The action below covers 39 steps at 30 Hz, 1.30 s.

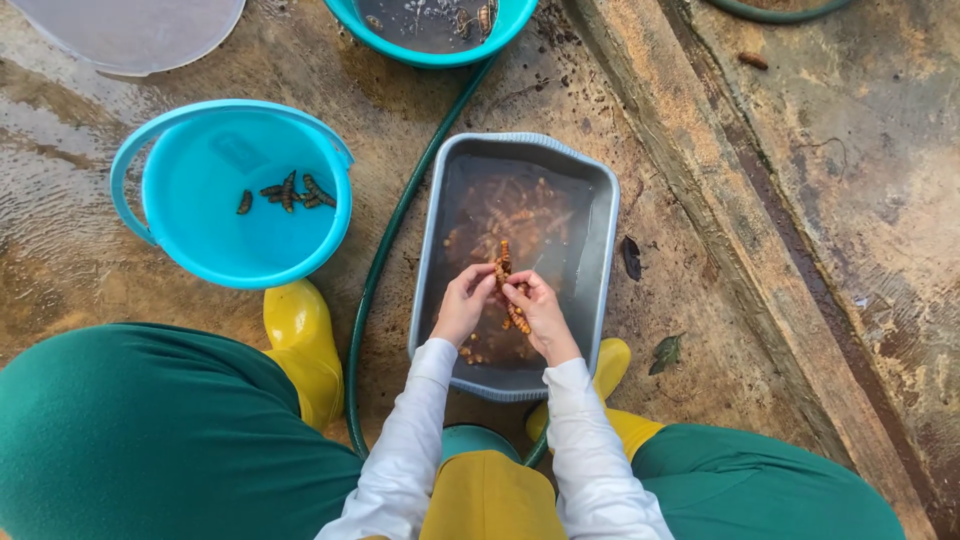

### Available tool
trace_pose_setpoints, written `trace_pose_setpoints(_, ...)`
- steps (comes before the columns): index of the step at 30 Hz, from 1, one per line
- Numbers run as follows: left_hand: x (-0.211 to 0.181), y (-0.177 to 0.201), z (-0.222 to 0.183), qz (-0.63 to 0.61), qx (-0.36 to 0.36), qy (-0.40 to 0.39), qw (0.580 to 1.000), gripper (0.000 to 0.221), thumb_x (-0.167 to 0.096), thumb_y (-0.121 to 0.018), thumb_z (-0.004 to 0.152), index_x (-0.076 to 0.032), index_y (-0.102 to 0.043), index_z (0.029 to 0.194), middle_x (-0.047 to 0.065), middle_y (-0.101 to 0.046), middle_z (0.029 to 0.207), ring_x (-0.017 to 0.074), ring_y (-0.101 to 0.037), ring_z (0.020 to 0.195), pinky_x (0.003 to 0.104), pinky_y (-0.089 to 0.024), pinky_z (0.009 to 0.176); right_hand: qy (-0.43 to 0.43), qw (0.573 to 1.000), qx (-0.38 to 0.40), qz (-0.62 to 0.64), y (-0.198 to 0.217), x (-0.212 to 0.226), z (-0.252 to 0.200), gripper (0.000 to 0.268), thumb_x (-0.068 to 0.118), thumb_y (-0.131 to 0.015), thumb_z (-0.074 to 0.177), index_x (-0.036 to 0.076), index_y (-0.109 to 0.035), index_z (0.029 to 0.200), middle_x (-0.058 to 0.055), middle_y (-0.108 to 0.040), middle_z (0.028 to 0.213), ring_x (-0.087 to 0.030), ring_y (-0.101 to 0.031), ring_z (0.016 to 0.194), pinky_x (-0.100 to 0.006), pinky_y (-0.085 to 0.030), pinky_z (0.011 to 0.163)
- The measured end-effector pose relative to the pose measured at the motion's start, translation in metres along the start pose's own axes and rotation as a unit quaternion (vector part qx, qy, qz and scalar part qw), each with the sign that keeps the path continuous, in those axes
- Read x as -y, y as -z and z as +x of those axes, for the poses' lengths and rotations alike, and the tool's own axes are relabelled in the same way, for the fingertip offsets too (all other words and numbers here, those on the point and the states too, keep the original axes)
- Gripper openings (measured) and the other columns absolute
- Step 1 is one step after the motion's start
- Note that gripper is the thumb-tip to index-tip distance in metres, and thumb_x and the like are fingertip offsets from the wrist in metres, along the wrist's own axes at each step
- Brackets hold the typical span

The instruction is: Cleaning turmeric roots by hand and using water from a hose in a container.

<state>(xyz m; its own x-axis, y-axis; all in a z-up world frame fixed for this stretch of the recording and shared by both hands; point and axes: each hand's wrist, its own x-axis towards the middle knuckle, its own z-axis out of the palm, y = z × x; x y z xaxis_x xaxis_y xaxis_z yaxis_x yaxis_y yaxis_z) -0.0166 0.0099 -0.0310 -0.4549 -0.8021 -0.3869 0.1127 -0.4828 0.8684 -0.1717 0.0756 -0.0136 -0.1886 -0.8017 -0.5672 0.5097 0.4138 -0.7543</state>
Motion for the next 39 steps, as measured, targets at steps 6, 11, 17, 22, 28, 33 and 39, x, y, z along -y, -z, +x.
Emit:
trace_pose_setpoints(6, -0.02, -0.003, -0.007, 0.131, -0.064, -0.013, 0.989, 0.025, -0.008, -0.072, 0.091, -0.001, -0.07, 0.115, 0.008, -0.077, 0.102, 0.0157, -0.074, 0.093, 0.032, -0.058, 0.083, 0.031, 0.986, -0.02, -0.163, 0.0, -0.001, 0.003, 0.012, 0.01, -0.071, 0.099, 0.002, -0.07, 0.109, -0.004, -0.066, 0.111, -0.015, -0.063, 0.103, -0.03, -0.052, 0.088)
trace_pose_setpoints(11, -0.023, -0.004, -0.007, 0.221, -0.108, -0.054, 0.968, 0.022, -0.007, -0.074, 0.088, 0.0, -0.07, 0.109, 0.011, -0.073, 0.096, 0.0204, -0.074, 0.086, 0.033, -0.059, 0.079, 0.181, 0.881, -0.026, -0.437, -0.026, 0.038, -0.006, 0.024, 0.015, -0.066, 0.099, 0.004, -0.075, 0.117, -0.005, -0.069, 0.117, -0.017, -0.061, 0.117, -0.036, -0.047, 0.101)
trace_pose_setpoints(17, -0.019, -0.006, -0.007, 0.236, -0.092, -0.064, 0.965, 0.02, -0.006, -0.075, 0.085, 0.0, -0.07, 0.103, 0.01, -0.07, 0.093, 0.0211, -0.073, 0.081, 0.033, -0.059, 0.074, 0.111, 0.953, -0.054, -0.278, -0.032, 0.025, 0.004, 0.02, 0.013, -0.074, 0.092, 0.001, -0.07, 0.106, -0.004, -0.072, 0.097, -0.013, -0.068, 0.085, -0.028, -0.055, 0.075)
trace_pose_setpoints(22, -0.01, -0.003, -0.007, 0.218, -0.08, -0.055, 0.971, 0.019, -0.005, -0.072, 0.088, 0.001, -0.069, 0.106, 0.012, -0.072, 0.096, 0.0224, -0.073, 0.083, 0.034, -0.058, 0.075, 0.063, 0.963, -0.043, -0.258, -0.019, 0.006, 0.011, 0.013, 0.015, -0.069, 0.098, 0.002, -0.067, 0.099, -0.004, -0.069, 0.084, -0.012, -0.062, 0.073, -0.029, -0.053, 0.068)
trace_pose_setpoints(28, -0.001, -0.003, -0.008, 0.205, -0.034, 0.022, 0.978, 0.019, -0.01, -0.071, 0.091, 0.001, -0.071, 0.107, 0.013, -0.077, 0.091, 0.0198, -0.073, 0.084, 0.034, -0.057, 0.078, 0.24, 0.838, -0.084, -0.483, -0.015, 0.007, 0.001, 0.012, 0.013, -0.063, 0.099, 0.002, -0.059, 0.1, -0.018, -0.068, 0.089, -0.036, -0.067, 0.084, -0.045, -0.052, 0.074)
trace_pose_setpoints(33, 0.003, -0.004, -0.009, 0.173, -0.023, 0.072, 0.982, 0.02, -0.013, -0.07, 0.093, 0.001, -0.07, 0.107, 0.012, -0.076, 0.09, 0.0219, -0.072, 0.081, 0.035, -0.057, 0.076, 0.242, 0.828, -0.109, -0.494, -0.02, 0.007, -0.004, 0.01, 0.012, -0.061, 0.099, 0.002, -0.059, 0.099, -0.019, -0.068, 0.09, -0.04, -0.067, 0.087, -0.047, -0.051, 0.076)
trace_pose_setpoints(39, 0.004, -0.001, -0.008, 0.331, -0.082, -0.031, 0.94, 0.013, -0.007, -0.071, 0.088, 0.0, -0.074, 0.099, 0.019, -0.074, 0.095, 0.0331, -0.072, 0.09, 0.041, -0.056, 0.081, 0.139, 0.863, -0.095, -0.477, -0.035, 0.007, -0.004, 0.016, 0.018, -0.067, 0.095, 0.003, -0.064, 0.097, -0.018, -0.071, 0.085, -0.037, -0.07, 0.082, -0.045, -0.053, 0.073)
